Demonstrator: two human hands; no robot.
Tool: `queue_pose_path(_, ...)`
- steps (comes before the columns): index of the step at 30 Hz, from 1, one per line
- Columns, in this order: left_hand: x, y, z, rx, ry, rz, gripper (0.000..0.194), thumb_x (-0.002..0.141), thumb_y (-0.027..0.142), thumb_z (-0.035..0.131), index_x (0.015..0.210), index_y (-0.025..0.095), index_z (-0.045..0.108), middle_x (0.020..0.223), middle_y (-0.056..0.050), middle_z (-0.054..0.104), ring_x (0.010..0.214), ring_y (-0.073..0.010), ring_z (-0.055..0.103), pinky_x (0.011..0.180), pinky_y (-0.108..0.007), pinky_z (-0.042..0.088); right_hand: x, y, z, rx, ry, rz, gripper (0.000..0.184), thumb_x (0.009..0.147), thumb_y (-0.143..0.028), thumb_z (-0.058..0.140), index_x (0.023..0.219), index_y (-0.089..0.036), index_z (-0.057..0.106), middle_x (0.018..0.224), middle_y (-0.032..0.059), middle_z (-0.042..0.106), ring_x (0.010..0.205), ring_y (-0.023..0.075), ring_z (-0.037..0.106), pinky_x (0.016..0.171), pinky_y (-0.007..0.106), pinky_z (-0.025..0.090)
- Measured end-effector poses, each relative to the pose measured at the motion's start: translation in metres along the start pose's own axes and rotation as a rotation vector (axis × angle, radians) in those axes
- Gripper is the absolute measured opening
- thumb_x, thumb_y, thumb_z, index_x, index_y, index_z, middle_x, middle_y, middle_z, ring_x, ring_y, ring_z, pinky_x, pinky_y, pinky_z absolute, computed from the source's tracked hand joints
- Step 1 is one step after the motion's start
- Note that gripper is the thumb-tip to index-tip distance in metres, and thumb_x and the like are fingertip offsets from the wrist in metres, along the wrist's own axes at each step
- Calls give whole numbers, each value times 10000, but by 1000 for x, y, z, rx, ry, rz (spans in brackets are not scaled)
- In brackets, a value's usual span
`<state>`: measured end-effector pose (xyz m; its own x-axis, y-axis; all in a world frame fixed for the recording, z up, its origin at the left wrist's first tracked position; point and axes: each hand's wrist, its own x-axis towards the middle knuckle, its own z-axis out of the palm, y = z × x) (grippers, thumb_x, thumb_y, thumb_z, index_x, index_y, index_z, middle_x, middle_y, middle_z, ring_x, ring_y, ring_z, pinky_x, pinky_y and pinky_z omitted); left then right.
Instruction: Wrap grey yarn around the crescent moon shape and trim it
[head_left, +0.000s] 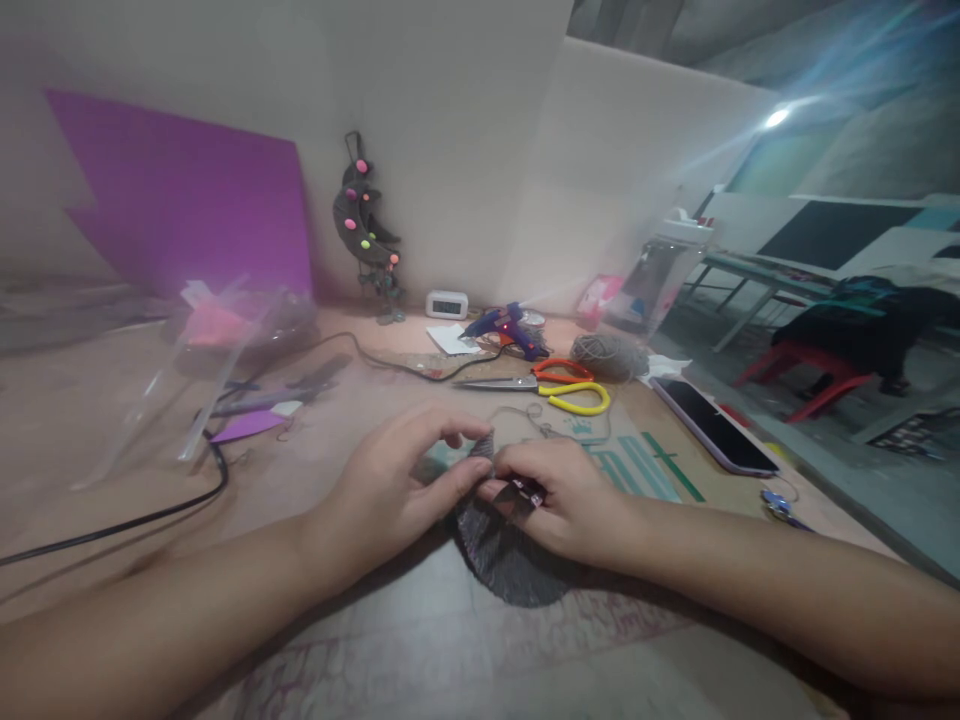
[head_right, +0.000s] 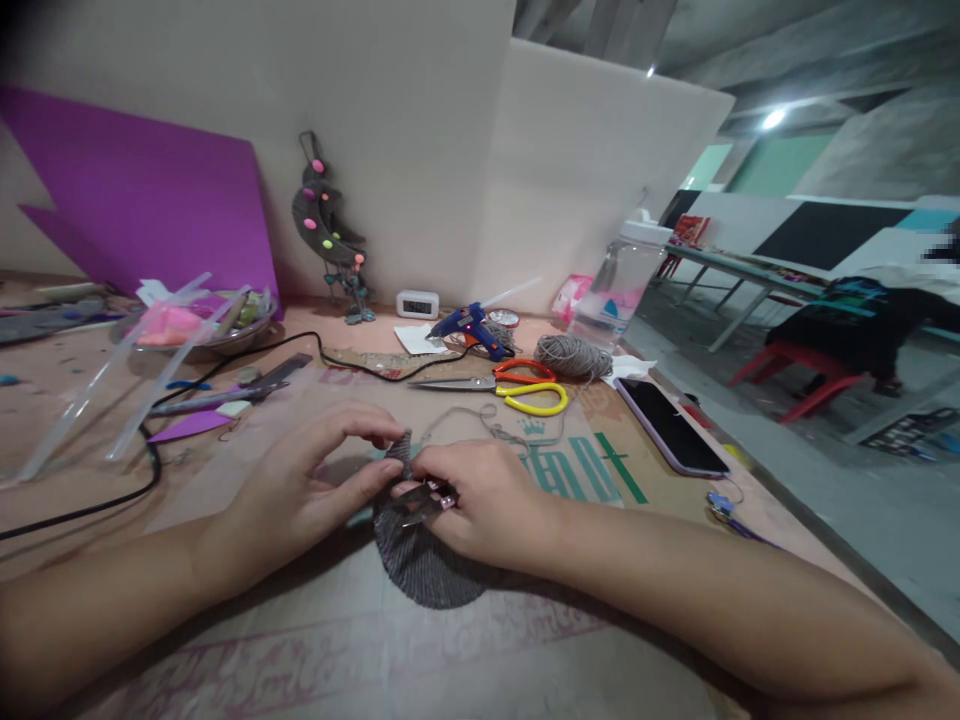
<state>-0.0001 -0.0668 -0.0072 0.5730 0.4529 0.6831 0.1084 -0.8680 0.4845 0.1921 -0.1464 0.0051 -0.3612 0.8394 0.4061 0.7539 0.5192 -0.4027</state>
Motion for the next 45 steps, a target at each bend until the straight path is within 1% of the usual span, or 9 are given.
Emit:
queue_pose_path(5, 1, -1, 2, -129, 33, -194, 271, 823, 293, 662, 1052, 190, 561, 925, -27, 644, 853, -163, 620, 794, -308, 522, 0, -1, 0, 14, -40, 27, 192, 883, -265, 548, 715, -179, 586, 569, -23, 526, 502, 90, 438, 508, 209, 316)
queue_pose_path(8, 6, 1, 1, -252, -53, -325, 223, 865, 364, 601, 1006, 194, 637, 920, -31, 682, 870, -174, 630, 812, -303, 512, 0, -2, 0, -4, -45, 23, 224, 895, -291, 543, 703, -182, 582, 571, -19, 534, 500, 92, 430, 513, 213, 313)
queue_pose_path(11, 11, 6, -1, -364, -127, -476, 282, 875, 430, 556, 877, 185, 694, 859, -34, 707, 842, -187, 636, 771, -289, 507, 0, -2, 0, -24, -53, 26, 220, 889, -279, 552, 695, -178, 579, 566, -21, 533, 497, 88, 427, 515, 209, 304)
queue_pose_path(15, 14, 11, -2, -429, -151, -598, 264, 827, 427, 609, 781, 181, 691, 790, -20, 696, 794, -182, 620, 730, -267, 485, 1, -2, 1, -30, -62, 25, 226, 888, -273, 556, 688, -171, 570, 564, -25, 529, 498, 81, 432, 518, 200, 297)
queue_pose_path(23, 15, 15, 0, -510, -136, -649, 258, 798, 376, 618, 633, 181, 648, 672, -3, 620, 697, -158, 556, 673, -252, 446, -1, -1, 3, -59, -50, -22, 226, 893, -279, 568, 694, -172, 558, 565, -33, 519, 500, 79, 412, 529, 202, 297)
queue_pose_path(34, 13, -1, 9, -687, -169, -687, 345, 762, 511, 672, 798, 174, 738, 813, -49, 720, 762, -192, 609, 711, -274, 468, 0, 3, 3, -36, -9, -16, 246, 900, -295, 553, 683, -179, 548, 562, -34, 497, 500, 82, 404, 518, 206, 297)
queue_pose_path(37, 11, -3, 10, -748, -144, -733, 390, 806, 541, 613, 858, 171, 725, 823, -52, 704, 766, -186, 608, 697, -274, 467, 0, 2, 2, -2, -16, -4, 253, 898, -296, 552, 674, -182, 534, 558, -39, 474, 499, 82, 382, 513, 211, 290)
queue_pose_path(41, 11, -4, 11, -775, -49, -778, 268, 854, 426, 590, 838, 171, 671, 769, -20, 649, 752, -150, 585, 700, -246, 450, 4, 4, 1, 82, 40, 92, 281, 889, -321, 557, 649, -185, 503, 567, -46, 443, 516, 82, 376, 513, 210, 290)
queue_pose_path(45, 14, -5, 10, -799, -79, -767, 243, 848, 381, 602, 742, 163, 614, 683, 4, 600, 660, -121, 547, 654, -227, 430, 12, 8, 0, 259, 177, 324, 338, 875, -382, 539, 612, -200, 428, 565, -47, 411, 535, 94, 393, 512, 217, 309)
